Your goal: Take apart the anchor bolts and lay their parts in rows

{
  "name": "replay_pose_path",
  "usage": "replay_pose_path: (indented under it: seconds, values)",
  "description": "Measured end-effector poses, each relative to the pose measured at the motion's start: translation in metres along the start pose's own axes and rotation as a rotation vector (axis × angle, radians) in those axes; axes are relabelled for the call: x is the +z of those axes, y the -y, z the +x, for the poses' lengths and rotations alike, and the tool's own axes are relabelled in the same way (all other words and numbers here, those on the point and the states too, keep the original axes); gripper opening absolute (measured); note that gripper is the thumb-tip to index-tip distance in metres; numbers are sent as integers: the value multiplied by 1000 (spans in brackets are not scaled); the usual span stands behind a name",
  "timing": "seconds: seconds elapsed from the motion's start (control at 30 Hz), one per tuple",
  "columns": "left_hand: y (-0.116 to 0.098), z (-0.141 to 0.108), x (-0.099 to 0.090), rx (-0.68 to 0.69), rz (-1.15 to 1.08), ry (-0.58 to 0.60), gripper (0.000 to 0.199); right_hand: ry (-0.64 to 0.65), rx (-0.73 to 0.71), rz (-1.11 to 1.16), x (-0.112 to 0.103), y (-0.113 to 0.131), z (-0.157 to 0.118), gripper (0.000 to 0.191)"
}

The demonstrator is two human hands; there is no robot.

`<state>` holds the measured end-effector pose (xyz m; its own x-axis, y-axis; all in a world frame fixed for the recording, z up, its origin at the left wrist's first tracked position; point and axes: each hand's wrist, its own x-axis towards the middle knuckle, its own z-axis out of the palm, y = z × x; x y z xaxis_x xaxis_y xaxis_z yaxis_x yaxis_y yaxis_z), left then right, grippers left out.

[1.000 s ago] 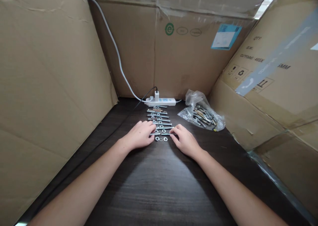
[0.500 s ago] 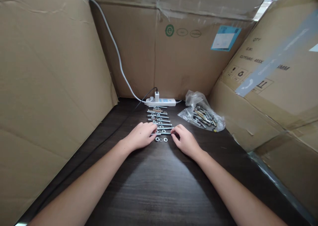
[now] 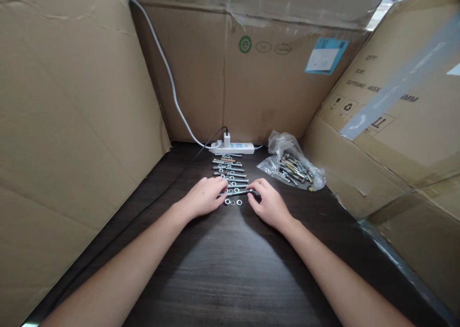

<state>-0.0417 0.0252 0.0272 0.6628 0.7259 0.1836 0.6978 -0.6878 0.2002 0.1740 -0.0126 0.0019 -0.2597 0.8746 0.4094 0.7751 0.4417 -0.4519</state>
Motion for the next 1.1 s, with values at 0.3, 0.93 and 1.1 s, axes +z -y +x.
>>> replay_pose_path:
  seconds: [0.3, 0.93, 1.1]
  values:
    - [-7, -2, -7, 130, -90, 32, 21, 195, -144, 13, -3, 7, -3, 18]
    - [-3, 0, -1, 71, -40, 31, 22, 273, -194, -31, -1, 10, -4, 28]
    - [-4, 0, 0, 83, -42, 27, 21, 295, -171, -65, 0, 12, -5, 32]
